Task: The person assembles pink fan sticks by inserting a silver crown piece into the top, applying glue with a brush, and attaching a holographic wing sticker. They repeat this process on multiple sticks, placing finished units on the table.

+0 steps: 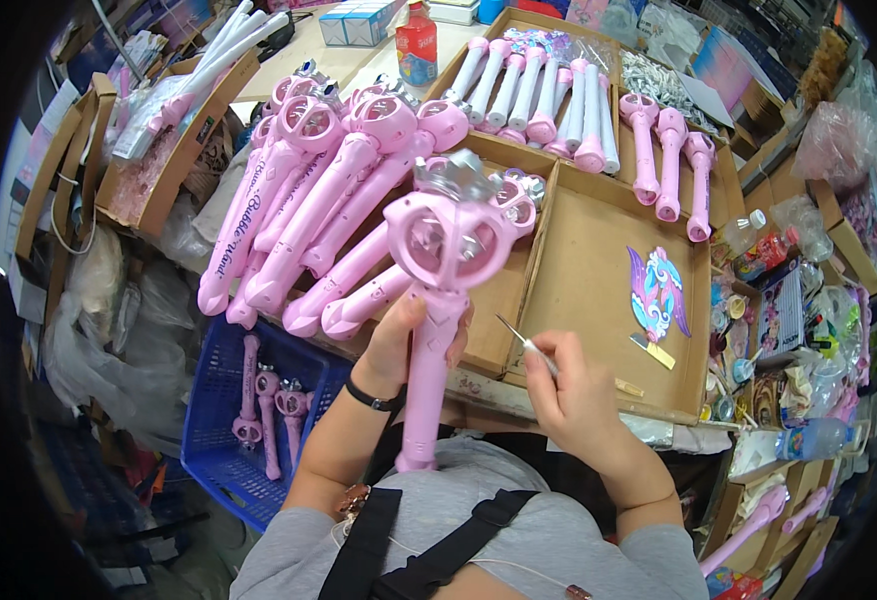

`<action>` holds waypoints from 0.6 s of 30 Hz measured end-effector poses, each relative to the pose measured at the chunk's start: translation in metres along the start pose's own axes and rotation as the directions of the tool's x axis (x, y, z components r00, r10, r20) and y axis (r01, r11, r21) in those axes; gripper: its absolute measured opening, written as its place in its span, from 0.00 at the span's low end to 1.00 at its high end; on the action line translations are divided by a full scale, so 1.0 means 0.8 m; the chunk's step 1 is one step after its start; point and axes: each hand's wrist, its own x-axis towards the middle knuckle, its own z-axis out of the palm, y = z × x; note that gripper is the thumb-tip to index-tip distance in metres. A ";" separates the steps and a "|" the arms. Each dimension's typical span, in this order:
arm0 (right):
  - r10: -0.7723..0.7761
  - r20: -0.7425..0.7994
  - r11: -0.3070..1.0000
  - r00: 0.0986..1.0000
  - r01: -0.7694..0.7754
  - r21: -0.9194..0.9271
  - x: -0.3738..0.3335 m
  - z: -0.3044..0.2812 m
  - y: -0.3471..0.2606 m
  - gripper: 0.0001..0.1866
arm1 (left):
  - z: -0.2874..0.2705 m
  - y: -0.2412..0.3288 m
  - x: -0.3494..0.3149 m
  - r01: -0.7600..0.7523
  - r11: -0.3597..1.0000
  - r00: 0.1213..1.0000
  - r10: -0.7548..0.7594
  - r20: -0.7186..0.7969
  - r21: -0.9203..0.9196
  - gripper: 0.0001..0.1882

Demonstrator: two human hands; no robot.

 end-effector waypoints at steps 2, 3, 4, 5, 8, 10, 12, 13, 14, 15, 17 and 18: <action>-0.288 -0.234 0.952 0.928 0.253 -0.172 0.016 0.005 -0.009 0.08 | 0.001 0.002 0.003 -0.010 1.000 1.000 0.010 0.012 -0.015 0.31; -0.338 -0.265 0.930 0.903 0.278 -0.238 0.019 0.005 -0.012 0.08 | 0.003 0.001 0.003 -0.043 0.998 0.999 0.044 0.010 -0.044 0.30; -0.386 -0.290 0.904 0.876 0.297 -0.306 0.023 0.006 -0.014 0.07 | 0.005 0.000 0.004 -0.047 0.997 0.999 0.046 -0.018 -0.059 0.30; -0.404 -0.304 0.894 0.863 0.302 -0.331 0.027 0.007 -0.015 0.07 | 0.007 0.000 0.003 -0.050 0.996 0.998 0.047 -0.045 -0.075 0.30; -0.434 -0.321 0.877 0.842 0.313 -0.365 0.031 0.008 -0.018 0.08 | 0.011 -0.001 0.003 -0.052 0.997 0.998 0.049 -0.046 -0.064 0.30; -0.420 -0.311 0.889 0.853 0.317 -0.332 0.030 0.008 -0.019 0.08 | 0.013 -0.001 0.003 -0.059 0.998 0.998 0.059 -0.029 -0.006 0.30; -0.423 -0.285 0.874 0.860 0.304 -0.379 0.030 0.008 -0.021 0.08 | 0.017 -0.002 0.003 -0.068 0.994 0.997 0.069 -0.019 0.082 0.31; -0.402 -0.261 0.872 0.877 0.281 -0.400 0.030 0.008 -0.020 0.08 | 0.021 -0.004 0.002 -0.082 0.983 0.991 0.098 -0.089 0.161 0.29; -0.426 -0.259 0.854 0.867 0.292 -0.430 0.032 0.009 -0.019 0.08 | 0.027 -0.008 0.000 -0.090 0.967 0.979 0.130 -0.157 0.240 0.27; -0.428 -0.242 0.843 0.871 0.287 -0.455 0.032 0.009 -0.016 0.07 | 0.031 -0.009 -0.003 -0.093 0.942 0.967 0.163 -0.198 0.324 0.27; -0.423 -0.229 0.854 0.877 0.302 -0.424 0.033 0.011 -0.008 0.07 | 0.039 -0.012 -0.007 -0.120 0.943 0.963 0.187 -0.195 0.309 0.25; -0.418 -0.233 0.874 0.878 0.319 -0.365 0.034 0.011 -0.002 0.06 | 0.041 -0.013 -0.009 -0.137 0.943 0.963 0.199 -0.181 0.305 0.25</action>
